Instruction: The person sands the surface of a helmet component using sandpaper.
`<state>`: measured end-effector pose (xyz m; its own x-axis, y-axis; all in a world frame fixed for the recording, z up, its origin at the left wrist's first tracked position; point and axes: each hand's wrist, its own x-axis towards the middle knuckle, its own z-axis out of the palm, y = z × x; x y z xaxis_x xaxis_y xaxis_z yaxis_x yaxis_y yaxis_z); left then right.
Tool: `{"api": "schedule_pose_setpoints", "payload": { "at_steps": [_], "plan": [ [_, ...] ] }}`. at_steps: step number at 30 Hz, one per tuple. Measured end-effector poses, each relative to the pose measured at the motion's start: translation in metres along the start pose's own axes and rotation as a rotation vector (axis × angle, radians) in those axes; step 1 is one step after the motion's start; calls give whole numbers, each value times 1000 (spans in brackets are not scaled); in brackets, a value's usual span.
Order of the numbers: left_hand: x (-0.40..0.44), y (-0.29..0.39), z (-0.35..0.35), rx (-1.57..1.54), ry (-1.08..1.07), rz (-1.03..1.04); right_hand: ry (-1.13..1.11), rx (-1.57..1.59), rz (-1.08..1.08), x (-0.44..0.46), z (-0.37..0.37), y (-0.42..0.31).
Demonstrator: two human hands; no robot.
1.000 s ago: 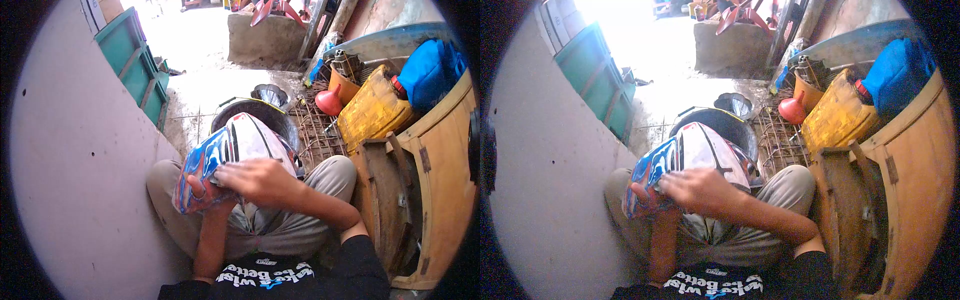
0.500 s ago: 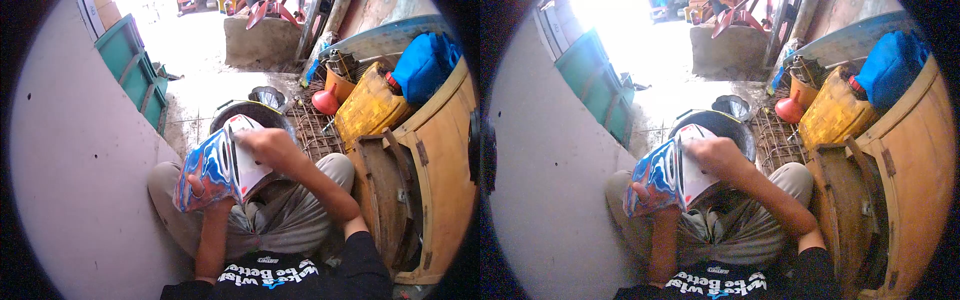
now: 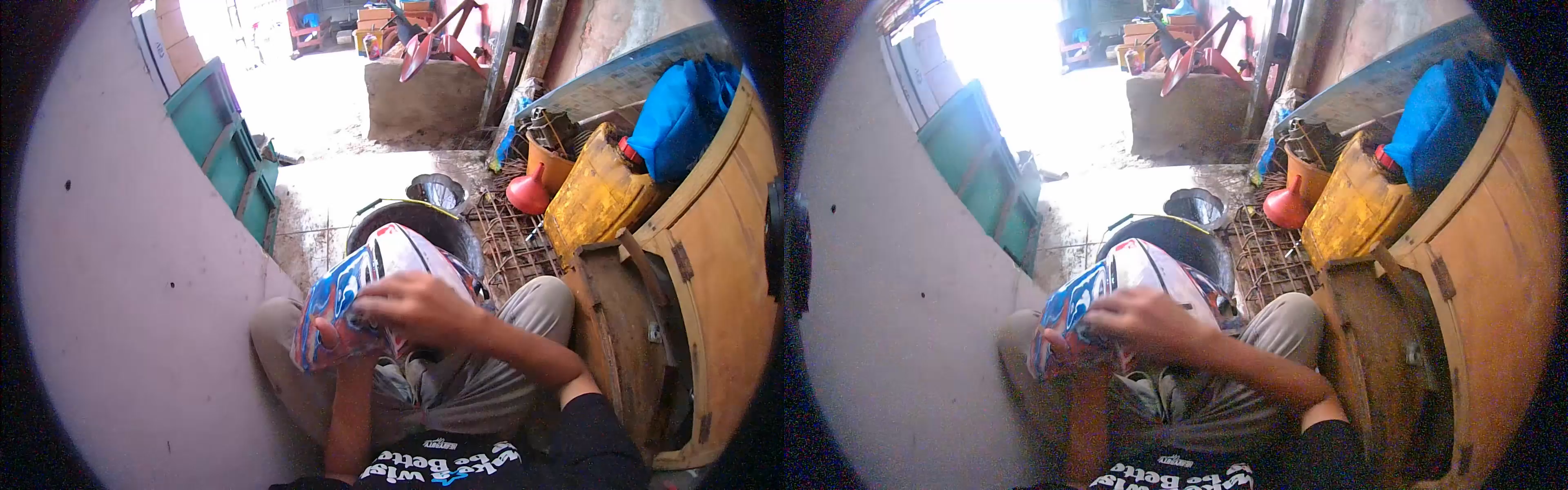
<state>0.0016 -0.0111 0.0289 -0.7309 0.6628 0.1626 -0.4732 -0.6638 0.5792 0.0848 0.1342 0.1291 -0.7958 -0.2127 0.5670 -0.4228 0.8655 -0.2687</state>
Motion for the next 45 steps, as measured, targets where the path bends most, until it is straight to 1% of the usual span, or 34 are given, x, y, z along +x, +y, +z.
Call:
{"api": "schedule_pose_setpoints", "payload": {
  "at_steps": [1,2,5,6,7,9,10,11,12,13,14,16,17,18,19,20,22,23,25,26,27,28,29,30,32,35,36,37,39,41,42,45],
  "plan": [
    [-2,11,13,63,23,-29,3,-11,34,-1,-1,11],
    [-2,13,25,62,34,-25,2,-8,37,-1,-1,16],
    [3,-5,-5,-24,45,5,-9,-56,-46,-4,6,-9],
    [5,-12,-13,-33,31,43,-27,-1,-76,-1,-2,-21],
    [3,-17,-19,-44,21,81,-47,-71,6,-3,-1,-15],
    [3,7,29,51,58,39,-109,-200,156,-3,-3,17],
    [6,4,31,32,72,58,-70,-210,218,0,-6,31],
    [-1,7,29,31,83,43,-52,-200,200,1,-5,29],
    [2,-13,5,-128,85,96,-42,-118,115,0,-1,15],
    [2,-10,7,-18,122,55,-42,-27,27,-2,6,-8],
    [-1,0,8,98,165,16,-13,-23,-55,3,0,-27],
    [-1,-10,-5,-137,-37,9,-43,-67,120,-2,2,-2],
    [0,-9,1,-116,-4,18,-61,-93,205,-4,2,17],
    [0,-5,10,-95,27,28,12,-113,216,0,-2,32],
    [-1,-1,16,-74,56,34,-5,-114,254,-1,-5,36],
    [2,1,18,-11,5,72,-10,-119,205,-2,-2,31],
    [2,-1,10,-18,15,78,-3,-130,95,-2,9,3],
    [2,-4,11,-211,-46,93,-18,-115,29,-4,11,-8],
    [4,-2,28,-604,-176,88,-51,-72,24,-1,-1,-13],
    [4,5,28,-209,-89,119,-64,-127,95,-4,0,-3],
    [3,6,27,-97,-48,121,-76,-189,160,-2,-2,12],
    [3,7,26,17,-7,118,-35,-207,170,-1,-4,22],
    [2,9,24,130,33,112,-39,-185,128,-3,0,20],
    [5,5,18,79,9,100,-39,-171,82,-3,1,14],
    [4,1,10,50,31,112,-44,-120,20,-3,-2,-11],
    [3,6,19,73,22,48,-90,-146,174,-7,-1,20],
    [3,8,23,61,15,31,-42,-231,217,-1,-2,32],
    [4,8,24,62,-2,48,-48,-203,259,-1,-6,35],
    [4,4,25,54,-31,82,-65,-229,170,-2,-1,22],
    [0,1,17,27,-11,81,-43,-203,93,-1,4,-3],
    [4,2,15,28,-31,78,-88,-141,92,-1,-1,-7],
    [-6,3,16,7,-56,24,-71,-196,157,3,-8,9]
  ]
}}
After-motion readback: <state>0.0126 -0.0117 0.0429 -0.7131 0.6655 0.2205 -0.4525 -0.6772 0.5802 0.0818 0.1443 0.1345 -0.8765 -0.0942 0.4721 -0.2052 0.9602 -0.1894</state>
